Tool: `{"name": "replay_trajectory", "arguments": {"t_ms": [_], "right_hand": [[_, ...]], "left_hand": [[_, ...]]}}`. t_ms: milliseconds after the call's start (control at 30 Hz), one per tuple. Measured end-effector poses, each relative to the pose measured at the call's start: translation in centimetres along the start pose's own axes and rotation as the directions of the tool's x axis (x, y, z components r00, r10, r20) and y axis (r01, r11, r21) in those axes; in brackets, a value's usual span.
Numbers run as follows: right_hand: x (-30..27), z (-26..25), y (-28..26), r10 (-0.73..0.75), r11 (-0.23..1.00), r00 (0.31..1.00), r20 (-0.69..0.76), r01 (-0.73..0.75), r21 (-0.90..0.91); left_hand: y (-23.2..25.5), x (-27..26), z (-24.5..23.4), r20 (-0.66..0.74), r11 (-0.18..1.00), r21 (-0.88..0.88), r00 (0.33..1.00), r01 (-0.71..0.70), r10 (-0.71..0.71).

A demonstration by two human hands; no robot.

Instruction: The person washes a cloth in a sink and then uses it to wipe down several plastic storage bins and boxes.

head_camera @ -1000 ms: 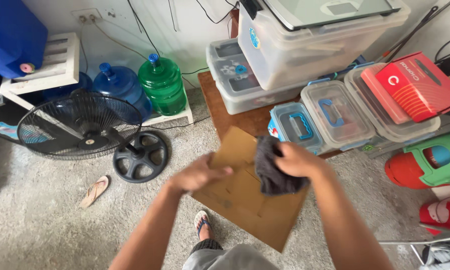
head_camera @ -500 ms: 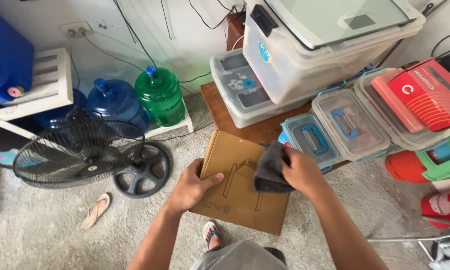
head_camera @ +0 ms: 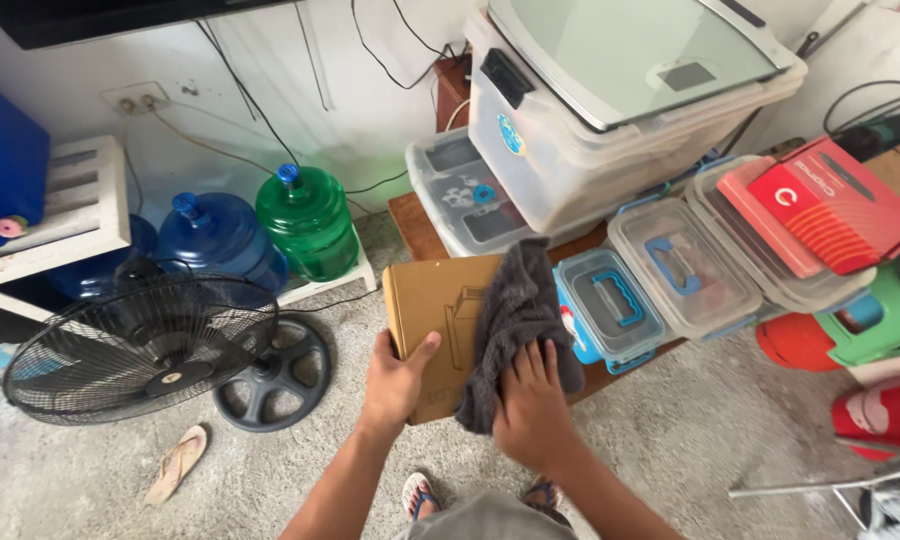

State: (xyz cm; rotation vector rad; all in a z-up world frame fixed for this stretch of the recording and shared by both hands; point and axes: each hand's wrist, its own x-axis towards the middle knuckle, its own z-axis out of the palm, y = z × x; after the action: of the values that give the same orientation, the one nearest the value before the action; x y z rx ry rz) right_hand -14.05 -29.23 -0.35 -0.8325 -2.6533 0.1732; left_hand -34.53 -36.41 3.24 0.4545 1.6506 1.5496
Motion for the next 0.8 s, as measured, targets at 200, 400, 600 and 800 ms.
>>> {"name": "replay_trajectory", "arguments": {"t_ms": [200, 400, 600, 800], "right_hand": [[4.6, -0.1, 6.3, 0.03, 0.996, 0.994, -0.104, -0.02, 0.091], [3.7, -0.3, -2.4, -0.167, 0.982, 0.979, -0.115, 0.176, 0.072], [4.7, -0.2, -0.5, 0.028, 0.972, 0.998, -0.06, -0.013, 0.235], [7.7, 0.3, 1.7, -0.015, 0.994, 0.991, -0.131, 0.028, 0.102]], "left_hand": [[-1.0, -1.0, 2.0, -0.095, 0.991, -0.104, 0.992, -0.089, 0.079], [-1.6, -1.4, 3.2, -0.251, 0.979, -0.1, 0.957, -0.177, 0.147], [-1.4, -1.7, 2.3, -0.206, 0.952, -0.251, 0.971, -0.175, 0.124], [0.1, -2.6, 0.9, -0.184, 0.934, -0.277, 0.966, -0.227, 0.18]]}}
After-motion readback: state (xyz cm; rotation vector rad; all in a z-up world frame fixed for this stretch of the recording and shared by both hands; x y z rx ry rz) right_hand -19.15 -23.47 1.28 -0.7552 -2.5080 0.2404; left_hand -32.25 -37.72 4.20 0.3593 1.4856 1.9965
